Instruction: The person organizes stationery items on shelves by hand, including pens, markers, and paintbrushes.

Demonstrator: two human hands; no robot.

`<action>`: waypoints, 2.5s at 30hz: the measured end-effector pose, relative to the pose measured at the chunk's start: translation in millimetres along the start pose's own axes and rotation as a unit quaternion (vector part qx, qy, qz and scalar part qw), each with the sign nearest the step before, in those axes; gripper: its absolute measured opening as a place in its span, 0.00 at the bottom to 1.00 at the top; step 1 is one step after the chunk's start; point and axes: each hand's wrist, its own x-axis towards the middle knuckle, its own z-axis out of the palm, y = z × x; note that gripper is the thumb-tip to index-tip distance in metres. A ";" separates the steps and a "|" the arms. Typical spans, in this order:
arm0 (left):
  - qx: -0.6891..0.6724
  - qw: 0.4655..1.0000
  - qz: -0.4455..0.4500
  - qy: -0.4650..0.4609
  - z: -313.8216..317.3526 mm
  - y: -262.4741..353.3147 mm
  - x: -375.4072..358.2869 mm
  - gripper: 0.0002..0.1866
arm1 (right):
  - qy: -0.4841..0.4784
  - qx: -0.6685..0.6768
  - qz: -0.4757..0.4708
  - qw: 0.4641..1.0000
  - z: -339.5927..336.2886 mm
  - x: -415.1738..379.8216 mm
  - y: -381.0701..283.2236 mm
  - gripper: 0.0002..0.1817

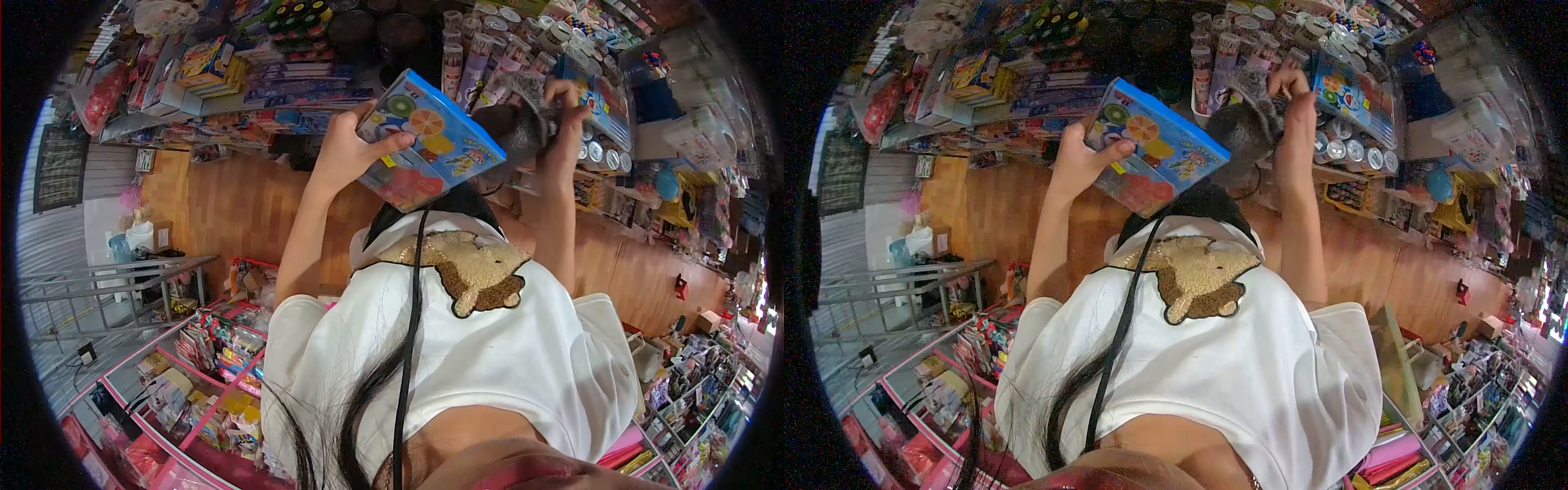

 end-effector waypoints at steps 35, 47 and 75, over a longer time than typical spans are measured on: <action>-0.064 0.997 -0.047 -0.013 20.7 -43.2 -11.4 0.23 | -0.290 -0.153 0.134 0.935 62.1 0.2 -15.3 0.17; -0.248 0.964 -0.021 0.096 31.8 -36.6 0.0 0.15 | 0.200 0.070 -0.003 0.977 46.6 30.5 -63.5 0.21; -0.383 0.912 -0.141 0.030 93.1 12.4 35.8 0.26 | 0.024 -0.045 0.029 0.998 110.3 -13.1 -1.6 0.27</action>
